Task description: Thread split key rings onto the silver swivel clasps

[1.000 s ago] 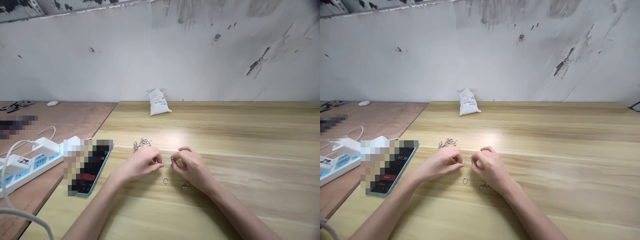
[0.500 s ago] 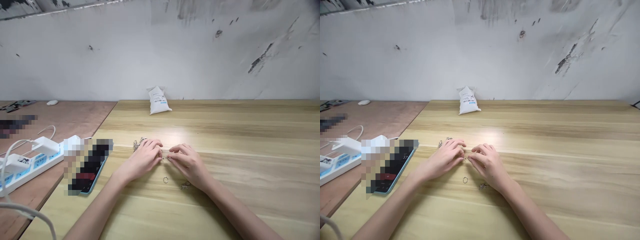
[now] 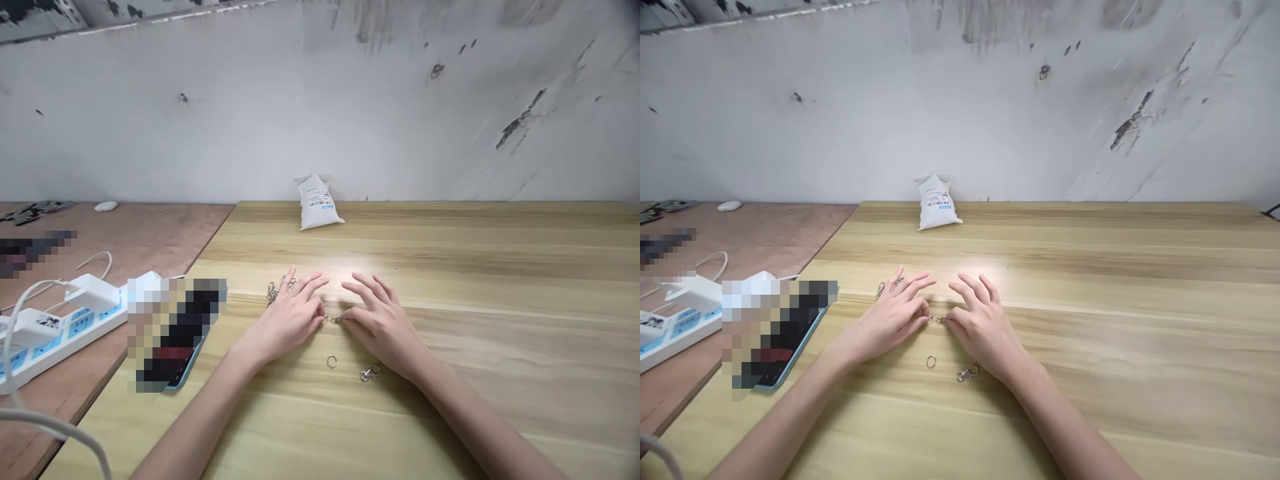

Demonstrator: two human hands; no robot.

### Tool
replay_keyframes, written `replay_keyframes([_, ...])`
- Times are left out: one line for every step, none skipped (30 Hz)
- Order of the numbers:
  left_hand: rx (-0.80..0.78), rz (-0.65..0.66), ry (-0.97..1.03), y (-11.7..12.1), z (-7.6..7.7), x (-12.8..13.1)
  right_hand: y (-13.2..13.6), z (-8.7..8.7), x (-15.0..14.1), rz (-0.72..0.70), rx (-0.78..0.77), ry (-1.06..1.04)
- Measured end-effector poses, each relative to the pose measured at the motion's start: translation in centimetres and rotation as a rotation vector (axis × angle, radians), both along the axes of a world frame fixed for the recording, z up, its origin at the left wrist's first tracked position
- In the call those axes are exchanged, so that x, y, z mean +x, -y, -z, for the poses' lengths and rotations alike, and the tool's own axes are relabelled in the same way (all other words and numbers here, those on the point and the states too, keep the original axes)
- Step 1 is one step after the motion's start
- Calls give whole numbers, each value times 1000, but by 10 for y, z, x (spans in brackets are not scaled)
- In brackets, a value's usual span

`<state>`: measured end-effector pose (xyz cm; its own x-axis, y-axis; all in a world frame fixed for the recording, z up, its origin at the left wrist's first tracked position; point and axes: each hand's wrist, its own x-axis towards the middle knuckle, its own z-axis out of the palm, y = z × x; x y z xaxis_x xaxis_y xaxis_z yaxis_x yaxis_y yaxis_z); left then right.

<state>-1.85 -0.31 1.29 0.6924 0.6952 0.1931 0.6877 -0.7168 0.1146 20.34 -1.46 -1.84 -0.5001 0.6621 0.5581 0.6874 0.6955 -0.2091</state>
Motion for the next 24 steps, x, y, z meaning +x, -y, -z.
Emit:
replay_keyframes([3, 0, -1, 0, 0, 0, 0, 0, -1, 1, 32, 5])
replay_keyframes([7, -1, -5, 0, 0, 1, 1, -1, -2, 2, 64, 7])
replay_keyframes([11, 0, -8, 1, 0, 1, 2, -1, -3, 3, 94, 10])
replay_keyframes([12, 1, -12, 1, -1, 1, 2, -2, -5, 4, 119, 15])
replay_keyframes([11, 2, -14, 1, -1, 2, 3, -2, -6, 6, 138, 23])
replay_keyframes([7, 3, -16, 1, -1, 2, 3, -3, -7, 10, 152, 32])
replay_keyframes([4, 5, -19, 1, 0, 2, 4, -3, -8, 15, 164, 43])
replay_keyframes([3, 7, -23, 1, 0, 2, 4, -3, -9, 20, 174, 55])
replay_keyframes([6, 7, -29, 1, 0, 2, 4, -2, -9, 25, 183, 64])
replay_keyframes([11, 9, -35, 1, 1, 2, 4, -2, -9, 30, 188, 71])
replay_keyframes([16, 10, -38, 1, 1, 2, 5, -2, -10, 34, 188, 75])
replay_keyframes([19, 11, -41, 1, 1, 2, 5, -2, -10, 36, 186, 75])
replay_keyframes([19, 11, -42, 1, 1, 2, 5, -2, -10, 39, 183, 70])
replay_keyframes([15, 9, -45, 1, 1, 2, 5, -2, -10, 41, 180, 64])
replay_keyframes([11, 7, -49, 1, 0, 2, 5, -2, -10, 43, 178, 55])
replay_keyframes([5, 5, -54, 2, -1, 2, 4, -2, -10, 44, 177, 46])
replay_keyframes([1, 2, -57, 2, -1, 2, 4, -2, -10, 43, 177, 38])
replay_keyframes([-2, 1, -59, 2, -2, 2, 4, -2, -9, 41, 174, 33])
replay_keyframes([-3, 1, -54, 2, -2, 3, 4, -2, -9, 38, 168, 32])
replay_keyframes([-3, 3, -45, 2, -2, 3, 4, -2, -9, 36, 164, 33])
replay_keyframes([-6, 6, -31, 2, -1, 3, 4, -2, -9, 37, 161, 34])
replay_keyframes([-13, 10, -18, 2, -1, 3, 4, -2, -8, 38, 158, 39])
replay_keyframes([-21, 14, -7, 2, -1, 3, 4, -3, -8, 41, 154, 45])
replay_keyframes([-31, 16, -3, 2, 0, 3, 4, -3, -8, 43, 152, 50])
